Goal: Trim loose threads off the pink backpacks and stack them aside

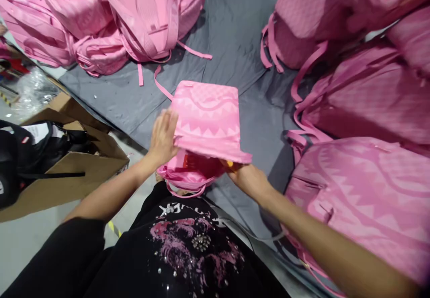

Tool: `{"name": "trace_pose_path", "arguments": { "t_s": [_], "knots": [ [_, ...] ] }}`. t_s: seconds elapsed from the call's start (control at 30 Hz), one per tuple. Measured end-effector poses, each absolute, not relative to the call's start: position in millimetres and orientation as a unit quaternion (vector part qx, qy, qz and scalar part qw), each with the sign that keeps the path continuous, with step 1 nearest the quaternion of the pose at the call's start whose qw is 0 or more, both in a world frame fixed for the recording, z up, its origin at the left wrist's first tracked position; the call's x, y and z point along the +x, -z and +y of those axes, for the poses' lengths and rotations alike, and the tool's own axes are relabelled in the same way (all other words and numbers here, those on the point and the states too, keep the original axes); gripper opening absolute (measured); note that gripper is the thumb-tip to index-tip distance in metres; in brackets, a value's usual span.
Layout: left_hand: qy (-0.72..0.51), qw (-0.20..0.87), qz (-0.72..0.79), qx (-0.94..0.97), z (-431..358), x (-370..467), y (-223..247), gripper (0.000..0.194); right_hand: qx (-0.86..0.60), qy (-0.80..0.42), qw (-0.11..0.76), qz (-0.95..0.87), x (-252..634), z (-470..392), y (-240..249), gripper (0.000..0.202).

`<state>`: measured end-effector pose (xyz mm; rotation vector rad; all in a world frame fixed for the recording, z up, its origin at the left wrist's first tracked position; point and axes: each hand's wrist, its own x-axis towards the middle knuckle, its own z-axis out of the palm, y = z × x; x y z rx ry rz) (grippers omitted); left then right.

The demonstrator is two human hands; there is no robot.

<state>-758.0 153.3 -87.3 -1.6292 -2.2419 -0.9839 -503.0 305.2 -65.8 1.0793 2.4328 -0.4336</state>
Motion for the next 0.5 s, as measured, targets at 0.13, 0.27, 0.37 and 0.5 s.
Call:
{"name": "trace_pose_path", "arguments": {
  "t_s": [0.13, 0.27, 0.37, 0.5],
  "knots": [
    [0.439, 0.020, -0.720, -0.537, 203.6, -781.1, 66.2, 0.030, 0.518, 0.097, 0.196, 0.827, -467.8, 256.2, 97.6, 0.046],
    [0.486, -0.016, -0.700, -0.523, 215.5, -785.3, 62.8, 0.022, 0.527, 0.098, 0.130, 0.834, -450.4, 206.3, 128.5, 0.037],
    [0.478, -0.091, -0.693, -0.532, 205.1, -793.6, 64.0, 0.022, 0.575, 0.108, 0.065, 0.808, -442.1, 175.6, 144.5, 0.034],
    [0.392, -0.277, -0.599, -0.641, 162.5, -817.8, 78.1, 0.057, 0.641, 0.181, -0.059, 0.744, -426.6, 148.3, 167.4, 0.031]
  ]
}}
